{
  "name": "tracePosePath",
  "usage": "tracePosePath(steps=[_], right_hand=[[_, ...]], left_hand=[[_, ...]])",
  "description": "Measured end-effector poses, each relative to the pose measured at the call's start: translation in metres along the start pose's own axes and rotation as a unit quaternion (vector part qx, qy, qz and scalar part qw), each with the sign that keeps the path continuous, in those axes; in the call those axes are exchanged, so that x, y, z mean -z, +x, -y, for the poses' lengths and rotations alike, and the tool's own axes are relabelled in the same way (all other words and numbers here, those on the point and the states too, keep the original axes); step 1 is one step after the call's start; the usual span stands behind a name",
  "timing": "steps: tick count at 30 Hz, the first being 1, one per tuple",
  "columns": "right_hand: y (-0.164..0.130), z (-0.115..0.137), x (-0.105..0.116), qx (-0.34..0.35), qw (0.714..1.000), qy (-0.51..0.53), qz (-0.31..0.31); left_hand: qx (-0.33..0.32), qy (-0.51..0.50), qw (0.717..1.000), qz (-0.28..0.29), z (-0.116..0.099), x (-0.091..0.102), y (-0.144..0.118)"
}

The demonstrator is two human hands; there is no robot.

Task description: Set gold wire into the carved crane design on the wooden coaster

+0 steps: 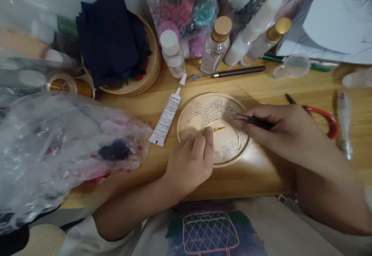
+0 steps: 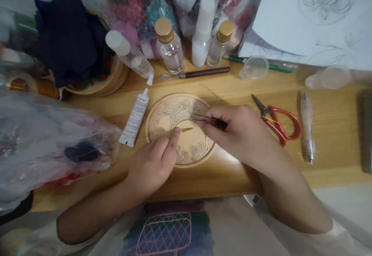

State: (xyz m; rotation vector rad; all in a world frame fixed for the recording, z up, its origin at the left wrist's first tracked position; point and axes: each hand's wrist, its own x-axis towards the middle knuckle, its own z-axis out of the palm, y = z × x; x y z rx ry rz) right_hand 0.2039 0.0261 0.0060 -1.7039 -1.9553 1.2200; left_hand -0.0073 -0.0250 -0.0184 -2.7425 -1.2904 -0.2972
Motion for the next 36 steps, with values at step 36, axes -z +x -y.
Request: tracePosePath(steps=[36], right_hand=[[0.0,-0.001,-0.019,-0.013,0.998,-0.052,-0.028]], left_hand=[[0.018,-0.045,0.999,0.011,0.0,-0.003,-0.001]])
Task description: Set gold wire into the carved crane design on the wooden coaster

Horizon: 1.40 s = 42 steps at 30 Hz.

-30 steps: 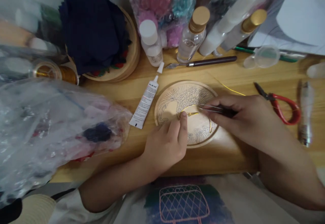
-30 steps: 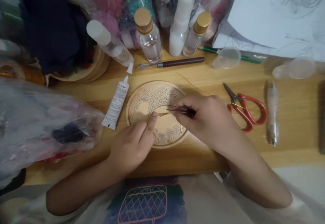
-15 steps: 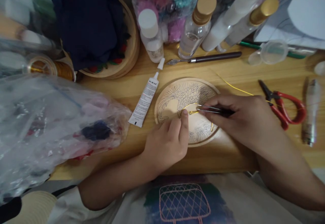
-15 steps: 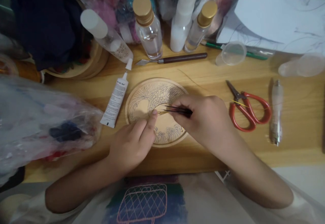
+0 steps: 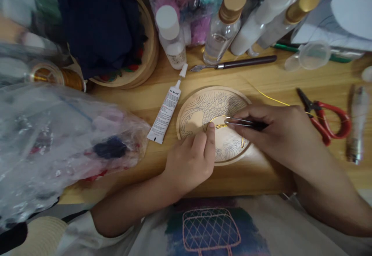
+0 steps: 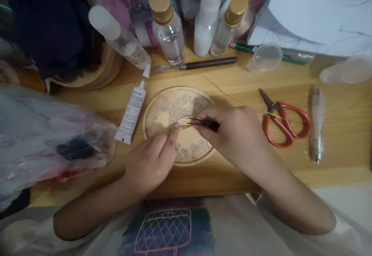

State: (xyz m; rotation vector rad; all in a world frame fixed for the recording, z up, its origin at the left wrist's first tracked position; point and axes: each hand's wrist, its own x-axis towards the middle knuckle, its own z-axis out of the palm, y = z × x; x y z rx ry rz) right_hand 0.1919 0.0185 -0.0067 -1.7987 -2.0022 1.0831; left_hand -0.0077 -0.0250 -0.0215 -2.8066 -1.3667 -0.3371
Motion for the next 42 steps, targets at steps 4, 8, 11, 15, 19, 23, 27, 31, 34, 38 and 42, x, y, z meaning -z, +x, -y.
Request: tracePosePath(steps=[4,8,11,15,19,23,27,31,34,38,42], right_hand=[[0.0001,-0.0011,0.0,0.01,1.0,0.006,-0.004],[0.0002,-0.0013,0.0007,0.012,1.0,0.007,-0.009],[-0.0002,-0.0011,0.0009,0.011,1.0,0.011,-0.005],[-0.0014,-0.0011,0.0007,0.012,1.0,0.008,-0.005],[-0.001,-0.0006,0.0007,0.007,1.0,-0.002,-0.002],[0.0003,0.0007,0.0017,-0.001,1.0,0.009,0.001],[0.0006,0.0019,0.0028,-0.014,0.999,0.041,0.0],[-0.0001,0.003,0.0033,-0.024,0.998,0.061,-0.001],[-0.0007,0.0037,0.0031,-0.02,0.998,0.06,-0.012],[-0.001,0.005,0.0021,-0.001,0.999,0.045,-0.03],[-0.0013,0.0066,0.0017,0.006,0.999,0.028,-0.034]], left_hand=[[-0.002,0.018,1.0,-0.01,-0.0004,-0.0009,0.0005],[-0.001,0.024,1.0,-0.009,-0.0003,-0.0001,0.0008],[-0.002,0.014,1.0,-0.004,0.0001,0.0011,0.0012],[-0.001,0.011,1.0,-0.003,0.0006,0.0016,0.0014],[-0.001,0.007,1.0,-0.001,0.0005,0.0007,0.0006],[0.003,-0.014,1.0,0.003,0.0004,0.0005,0.0001],[0.002,-0.011,1.0,0.003,0.0007,0.0009,0.0002],[0.0,-0.011,1.0,0.008,0.0011,-0.0001,-0.0008],[-0.002,-0.014,1.0,0.01,0.0013,-0.0009,-0.0014],[-0.01,0.005,1.0,-0.015,0.0013,-0.0015,-0.0012],[-0.013,0.029,0.999,-0.029,0.0011,-0.0024,-0.0014]])
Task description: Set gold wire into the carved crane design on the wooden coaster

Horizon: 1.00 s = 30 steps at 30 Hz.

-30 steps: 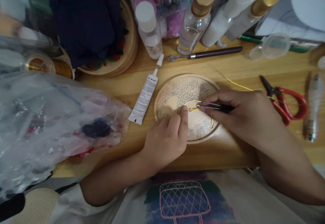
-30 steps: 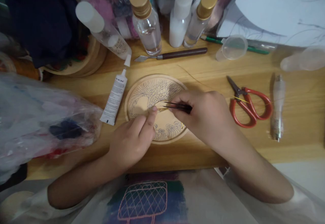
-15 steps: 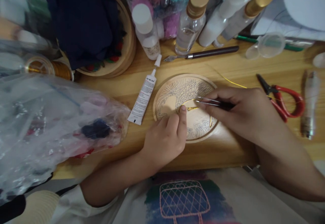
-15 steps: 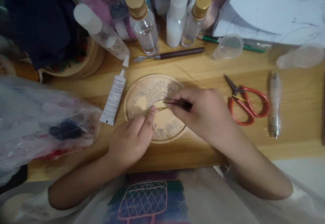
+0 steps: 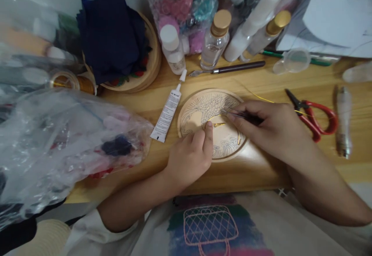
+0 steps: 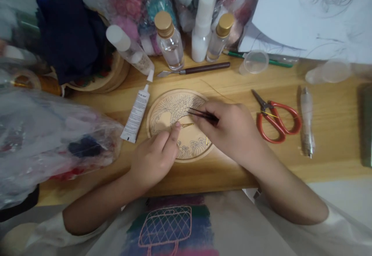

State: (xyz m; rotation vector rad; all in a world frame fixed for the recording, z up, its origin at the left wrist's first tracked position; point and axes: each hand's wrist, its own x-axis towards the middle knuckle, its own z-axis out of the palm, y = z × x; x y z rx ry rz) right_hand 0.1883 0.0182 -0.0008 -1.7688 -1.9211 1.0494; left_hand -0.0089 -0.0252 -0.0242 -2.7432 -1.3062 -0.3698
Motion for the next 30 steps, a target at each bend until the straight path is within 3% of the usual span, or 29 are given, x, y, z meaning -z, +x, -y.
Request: tracePosePath(steps=[8,20,25,30], right_hand=[[0.001,0.0,-0.001,0.016,1.0,-0.008,0.016],[-0.002,0.001,-0.008,0.098,0.995,-0.029,0.014],[0.0,0.001,-0.012,0.067,0.997,-0.03,0.007],[0.002,0.005,-0.011,0.029,0.998,-0.03,0.041]], left_hand=[[-0.007,0.02,1.0,-0.003,0.001,0.0,0.0],[-0.006,0.025,1.0,-0.014,0.001,0.0,0.001],[-0.008,0.032,0.999,-0.02,0.0,0.0,0.001],[-0.001,0.024,1.0,-0.011,-0.001,0.0,0.001]])
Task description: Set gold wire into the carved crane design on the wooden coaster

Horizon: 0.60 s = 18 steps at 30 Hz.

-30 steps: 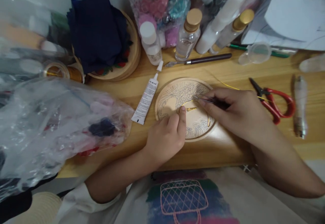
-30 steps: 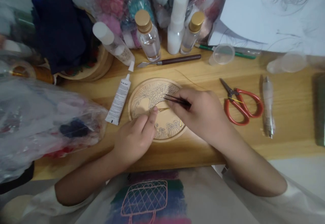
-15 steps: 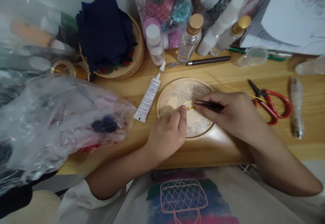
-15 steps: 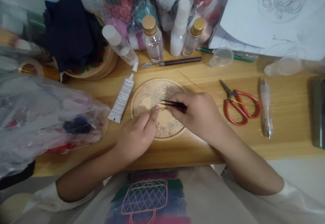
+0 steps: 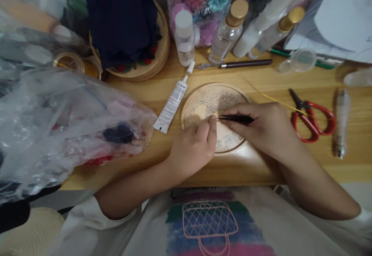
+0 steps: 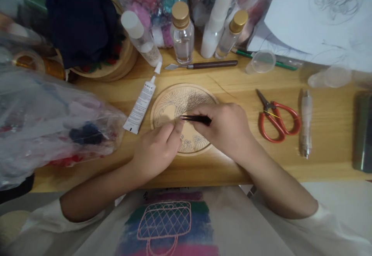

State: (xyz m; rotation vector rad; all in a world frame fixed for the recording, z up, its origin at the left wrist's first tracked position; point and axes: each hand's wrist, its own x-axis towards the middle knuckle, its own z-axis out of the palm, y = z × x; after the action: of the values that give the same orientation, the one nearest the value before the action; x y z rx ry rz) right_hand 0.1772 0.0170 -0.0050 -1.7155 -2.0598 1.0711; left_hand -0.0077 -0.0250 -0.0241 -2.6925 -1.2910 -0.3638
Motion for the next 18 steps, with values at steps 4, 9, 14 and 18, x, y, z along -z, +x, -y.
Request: tracePosePath(steps=[4,9,14,18], right_hand=[[0.0016,0.0018,0.0007,0.003,1.0,-0.003,-0.002],[0.0035,0.0015,0.0009,0.001,1.0,-0.011,-0.004],[0.0049,0.002,0.0012,-0.014,1.0,-0.01,0.008],[0.0054,0.0025,0.0005,-0.006,1.0,-0.004,0.01]], left_hand=[[0.001,-0.005,1.0,-0.014,0.0002,-0.001,-0.0011],[0.008,-0.008,1.0,-0.017,-0.0007,-0.0026,-0.0025],[0.014,-0.026,0.999,-0.022,0.0001,-0.0043,-0.0033],[0.02,-0.065,0.998,-0.012,0.0014,-0.0049,-0.0037]])
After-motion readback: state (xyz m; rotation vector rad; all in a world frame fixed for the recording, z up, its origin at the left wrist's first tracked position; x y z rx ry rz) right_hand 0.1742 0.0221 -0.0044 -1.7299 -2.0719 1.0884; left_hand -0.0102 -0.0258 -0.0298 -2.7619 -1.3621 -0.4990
